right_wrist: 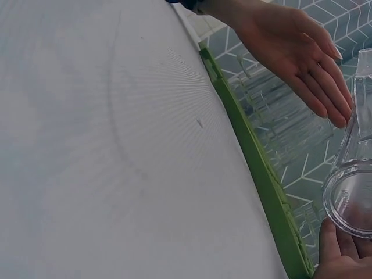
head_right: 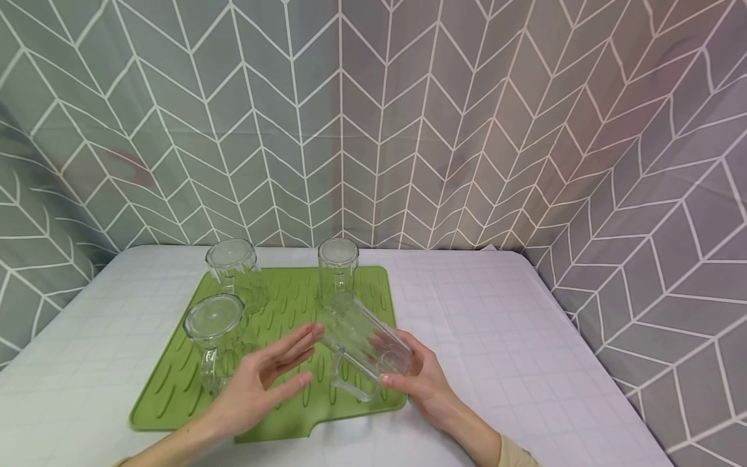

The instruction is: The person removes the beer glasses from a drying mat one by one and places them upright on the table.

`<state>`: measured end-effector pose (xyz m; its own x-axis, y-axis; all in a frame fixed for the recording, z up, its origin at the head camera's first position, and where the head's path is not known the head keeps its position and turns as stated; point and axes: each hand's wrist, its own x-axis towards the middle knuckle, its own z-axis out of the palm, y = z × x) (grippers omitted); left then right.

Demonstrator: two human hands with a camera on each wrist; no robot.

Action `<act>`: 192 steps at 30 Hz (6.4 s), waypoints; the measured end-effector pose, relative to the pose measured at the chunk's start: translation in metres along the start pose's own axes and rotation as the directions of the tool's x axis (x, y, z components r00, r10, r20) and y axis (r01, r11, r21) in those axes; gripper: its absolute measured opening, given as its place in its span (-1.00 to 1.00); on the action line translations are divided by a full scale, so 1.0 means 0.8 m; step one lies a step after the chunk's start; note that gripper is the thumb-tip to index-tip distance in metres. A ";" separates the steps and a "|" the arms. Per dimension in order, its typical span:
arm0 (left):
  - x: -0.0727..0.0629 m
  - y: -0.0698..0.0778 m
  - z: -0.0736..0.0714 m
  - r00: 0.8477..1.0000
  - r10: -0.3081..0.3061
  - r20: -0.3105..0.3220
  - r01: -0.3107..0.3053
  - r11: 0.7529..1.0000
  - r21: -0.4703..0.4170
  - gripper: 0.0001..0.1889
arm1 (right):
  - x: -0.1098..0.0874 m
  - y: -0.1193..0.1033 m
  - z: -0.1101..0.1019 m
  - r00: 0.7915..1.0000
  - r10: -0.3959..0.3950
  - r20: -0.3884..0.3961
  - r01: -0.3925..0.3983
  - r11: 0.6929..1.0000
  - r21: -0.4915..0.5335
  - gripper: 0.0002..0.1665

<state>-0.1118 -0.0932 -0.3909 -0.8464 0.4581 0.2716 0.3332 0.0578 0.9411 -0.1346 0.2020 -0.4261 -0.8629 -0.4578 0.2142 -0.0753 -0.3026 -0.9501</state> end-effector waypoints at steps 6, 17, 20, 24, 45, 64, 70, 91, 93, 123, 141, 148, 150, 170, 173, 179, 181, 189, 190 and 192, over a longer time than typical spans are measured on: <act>-0.001 0.000 0.001 0.999 0.035 0.014 -0.035 0.999 -0.006 -0.29 | -0.001 -0.003 0.005 1.000 0.024 -0.006 -0.024 1.000 -0.012 -0.22; -0.003 0.002 0.004 0.995 0.093 0.037 -0.093 0.996 -0.010 -0.32 | -0.005 -0.004 0.015 0.995 0.069 -0.073 -0.078 0.989 -0.129 -0.15; -0.003 0.003 0.005 0.993 0.113 0.042 -0.113 0.994 -0.006 -0.32 | -0.006 -0.005 0.017 0.992 0.085 -0.096 -0.100 0.982 -0.160 -0.12; -0.003 0.003 0.005 0.990 0.127 0.058 -0.128 0.992 0.002 -0.30 | -0.007 -0.006 0.019 0.981 0.112 -0.161 -0.146 0.965 -0.219 -0.08; -0.004 0.003 0.007 0.982 0.151 0.117 -0.154 0.988 0.016 -0.28 | -0.007 -0.004 0.020 0.990 0.099 -0.097 -0.122 0.952 -0.279 -0.14; -0.007 0.010 0.008 0.975 0.145 0.170 -0.156 0.986 0.052 -0.25 | -0.005 -0.004 0.021 1.000 0.004 0.024 0.002 0.973 -0.229 -0.16; -0.007 0.010 0.009 0.973 0.146 0.179 -0.153 0.988 0.028 -0.24 | -0.005 0.000 0.018 0.998 -0.040 0.052 0.052 0.970 -0.236 -0.18; -0.005 0.005 0.009 0.957 0.203 0.207 -0.211 0.977 0.017 -0.26 | -0.005 -0.002 0.019 0.995 -0.092 0.039 0.098 0.975 -0.198 -0.13; -0.005 0.005 0.009 0.955 0.214 0.205 -0.223 0.975 0.019 -0.26 | -0.005 -0.002 0.019 0.995 -0.090 0.033 0.095 0.975 -0.201 -0.13; -0.001 0.048 -0.013 0.963 0.267 -0.036 -0.251 0.938 0.240 -0.36 | -0.002 0.000 0.014 0.990 -0.136 0.037 0.140 0.977 -0.161 -0.22; 0.012 0.068 -0.148 0.782 0.335 -0.526 -0.367 0.929 0.046 -0.52 | -0.003 -0.004 0.010 0.994 -0.107 -0.027 0.100 0.976 -0.192 -0.18; 0.004 0.022 -0.216 0.773 -0.016 -0.635 -0.032 0.997 -0.064 -0.41 | -0.001 -0.003 0.005 0.988 -0.156 0.013 0.156 0.975 -0.160 -0.20; -0.001 0.008 -0.233 0.785 -0.116 -0.609 0.126 0.992 -0.026 -0.33 | -0.001 -0.004 0.005 0.988 -0.156 0.018 0.157 0.976 -0.149 -0.20; -0.019 -0.056 -0.276 0.783 -0.436 -0.444 0.588 0.752 0.298 -0.24 | 0.002 -0.006 -0.006 0.984 -0.180 -0.014 0.174 0.968 -0.181 -0.20; -0.020 -0.059 -0.277 0.796 -0.422 -0.433 0.573 0.755 0.319 -0.25 | 0.002 -0.006 -0.009 0.984 -0.178 -0.021 0.171 0.969 -0.177 -0.19; -0.019 -0.064 -0.276 0.836 -0.393 -0.384 0.526 0.773 0.354 -0.28 | 0.003 -0.007 -0.015 0.981 -0.188 -0.036 0.180 0.968 -0.173 -0.21; -0.018 -0.066 -0.275 0.843 -0.396 -0.363 0.518 0.781 0.351 -0.29 | 0.003 -0.007 -0.016 0.981 -0.190 -0.042 0.181 0.969 -0.171 -0.21; -0.016 -0.069 -0.273 0.868 -0.371 -0.329 0.484 0.779 0.398 -0.34 | 0.003 -0.006 -0.024 0.978 -0.200 -0.051 0.190 0.969 -0.161 -0.19; -0.016 -0.069 -0.272 0.870 -0.367 -0.328 0.481 0.778 0.404 -0.34 | 0.003 -0.006 -0.025 0.978 -0.203 -0.051 0.193 0.968 -0.160 -0.19; -0.016 -0.070 -0.272 0.874 -0.359 -0.326 0.474 0.776 0.416 -0.35 | 0.003 -0.006 -0.025 0.977 -0.208 -0.048 0.198 0.967 -0.158 -0.19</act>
<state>-0.2098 -0.2954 -0.4028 -0.9953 0.0901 -0.0348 0.0300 0.6311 0.7751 -0.1467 0.2193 -0.4257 -0.8514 -0.3436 0.3962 -0.3229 -0.2517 -0.9124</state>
